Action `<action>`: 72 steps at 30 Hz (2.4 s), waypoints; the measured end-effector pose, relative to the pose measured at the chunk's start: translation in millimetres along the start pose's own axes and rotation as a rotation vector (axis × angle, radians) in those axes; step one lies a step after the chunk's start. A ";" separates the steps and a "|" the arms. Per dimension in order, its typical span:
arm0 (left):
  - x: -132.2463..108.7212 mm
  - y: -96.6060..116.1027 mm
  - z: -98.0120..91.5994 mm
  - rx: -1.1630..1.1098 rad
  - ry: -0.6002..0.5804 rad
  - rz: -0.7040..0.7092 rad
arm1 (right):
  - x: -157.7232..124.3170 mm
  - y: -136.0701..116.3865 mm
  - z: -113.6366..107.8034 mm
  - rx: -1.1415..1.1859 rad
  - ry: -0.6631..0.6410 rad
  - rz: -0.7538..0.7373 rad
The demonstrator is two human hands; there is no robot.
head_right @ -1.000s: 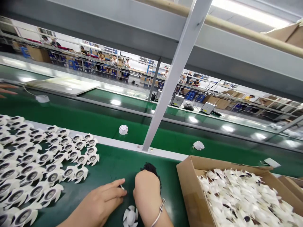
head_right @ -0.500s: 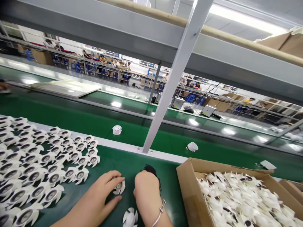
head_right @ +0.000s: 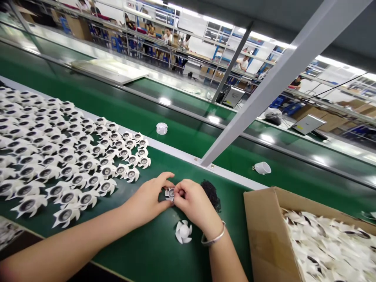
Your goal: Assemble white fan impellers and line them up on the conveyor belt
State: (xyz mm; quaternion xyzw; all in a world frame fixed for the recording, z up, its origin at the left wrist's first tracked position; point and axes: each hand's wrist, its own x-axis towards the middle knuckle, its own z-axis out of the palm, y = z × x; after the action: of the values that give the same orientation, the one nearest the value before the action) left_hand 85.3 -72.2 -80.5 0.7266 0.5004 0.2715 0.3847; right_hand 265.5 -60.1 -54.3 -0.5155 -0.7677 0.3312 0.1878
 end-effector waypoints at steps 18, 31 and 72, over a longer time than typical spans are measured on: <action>2.6 -10.2 4.2 0.032 0.049 0.084 | -5.7 -25.5 5.7 -0.555 -0.041 -0.128; -1.8 -8.1 5.2 0.334 0.055 0.259 | 30.6 46.0 -109.5 -0.431 0.679 0.772; 19.0 -0.5 -5.6 -0.234 0.103 -0.146 | -14.2 7.7 5.2 -0.219 0.267 -0.120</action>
State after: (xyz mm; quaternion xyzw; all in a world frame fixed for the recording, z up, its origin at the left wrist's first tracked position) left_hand 87.4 -52.7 -77.7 0.6233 0.5361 0.3363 0.4593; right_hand 273.0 -72.8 -62.7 -0.5256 -0.7968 0.1624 0.2499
